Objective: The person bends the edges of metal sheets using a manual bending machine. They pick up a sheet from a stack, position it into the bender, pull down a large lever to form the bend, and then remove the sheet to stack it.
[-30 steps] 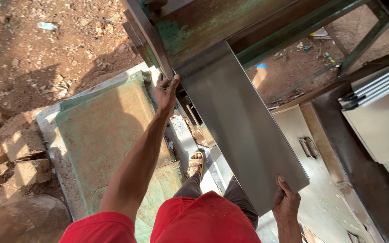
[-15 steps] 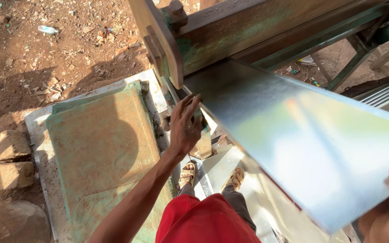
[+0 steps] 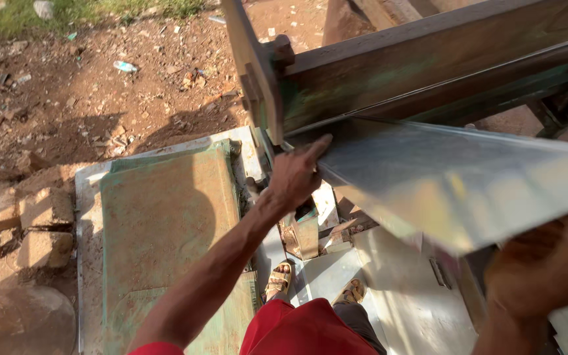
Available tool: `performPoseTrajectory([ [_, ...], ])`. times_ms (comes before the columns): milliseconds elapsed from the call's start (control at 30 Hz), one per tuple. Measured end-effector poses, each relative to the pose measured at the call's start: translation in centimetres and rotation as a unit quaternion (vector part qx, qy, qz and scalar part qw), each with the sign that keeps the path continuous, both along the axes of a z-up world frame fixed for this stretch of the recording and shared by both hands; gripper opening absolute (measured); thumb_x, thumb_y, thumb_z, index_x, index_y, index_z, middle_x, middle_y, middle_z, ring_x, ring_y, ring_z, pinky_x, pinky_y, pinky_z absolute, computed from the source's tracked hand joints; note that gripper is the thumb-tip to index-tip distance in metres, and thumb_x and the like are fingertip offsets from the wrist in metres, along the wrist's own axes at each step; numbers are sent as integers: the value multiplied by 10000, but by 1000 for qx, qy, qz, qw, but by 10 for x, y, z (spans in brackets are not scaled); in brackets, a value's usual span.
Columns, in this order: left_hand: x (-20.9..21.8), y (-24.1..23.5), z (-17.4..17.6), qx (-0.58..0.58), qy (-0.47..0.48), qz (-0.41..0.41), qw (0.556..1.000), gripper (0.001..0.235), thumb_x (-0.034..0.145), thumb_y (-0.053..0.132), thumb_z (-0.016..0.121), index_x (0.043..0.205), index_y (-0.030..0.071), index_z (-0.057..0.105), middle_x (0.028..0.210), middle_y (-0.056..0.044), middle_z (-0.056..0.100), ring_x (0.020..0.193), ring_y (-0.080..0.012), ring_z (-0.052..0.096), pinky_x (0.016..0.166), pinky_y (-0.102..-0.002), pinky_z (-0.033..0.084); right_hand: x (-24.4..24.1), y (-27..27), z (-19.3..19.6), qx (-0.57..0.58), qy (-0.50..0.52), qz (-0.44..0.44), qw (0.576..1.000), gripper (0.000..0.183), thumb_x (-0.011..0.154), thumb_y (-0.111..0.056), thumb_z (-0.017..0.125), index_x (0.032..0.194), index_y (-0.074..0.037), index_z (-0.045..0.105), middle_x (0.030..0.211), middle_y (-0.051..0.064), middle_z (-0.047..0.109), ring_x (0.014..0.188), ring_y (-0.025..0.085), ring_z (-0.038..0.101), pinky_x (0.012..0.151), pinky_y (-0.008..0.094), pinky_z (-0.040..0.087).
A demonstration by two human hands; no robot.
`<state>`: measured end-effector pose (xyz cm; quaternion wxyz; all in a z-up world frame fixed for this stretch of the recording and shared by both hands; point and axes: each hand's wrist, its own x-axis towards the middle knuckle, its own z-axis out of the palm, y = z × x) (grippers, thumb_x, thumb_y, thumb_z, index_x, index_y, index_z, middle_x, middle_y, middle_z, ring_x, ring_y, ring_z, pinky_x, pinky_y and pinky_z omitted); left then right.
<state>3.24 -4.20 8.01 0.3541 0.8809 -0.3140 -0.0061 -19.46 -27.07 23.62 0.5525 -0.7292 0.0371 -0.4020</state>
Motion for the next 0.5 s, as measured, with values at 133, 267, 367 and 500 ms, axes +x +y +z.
performPoseTrajectory([
  [133,-1,-42,76,-78,-92,-59,991,393,786,286,835,1086,65,711,741,-101,733,624,-248,664,571,-400,539,34,38,-13,-23,191,40,980,527,1004,-259,596,1460,-7,517,1349,149,641,1187,208,645,917,342,574],
  [267,-43,-145,111,-174,175,-136,960,191,888,141,718,754,47,620,603,-51,599,515,-155,535,487,-355,435,5,48,-59,-79,227,-27,970,692,857,-209,757,1430,50,470,1233,191,591,1026,277,655,747,381,580],
  [367,-109,-244,105,-185,331,-221,899,208,890,188,697,736,59,640,592,4,578,509,-98,503,453,-320,410,-44,16,-86,-62,228,-214,948,436,963,-132,666,1352,34,560,1138,145,629,915,213,683,707,338,591],
  [500,-213,-373,91,-154,321,-450,819,435,928,453,737,967,20,755,716,-67,689,553,-100,545,488,-284,431,-136,-79,-113,-48,205,-404,890,394,982,-118,639,1341,28,565,1042,140,604,804,169,657,570,264,577],
])
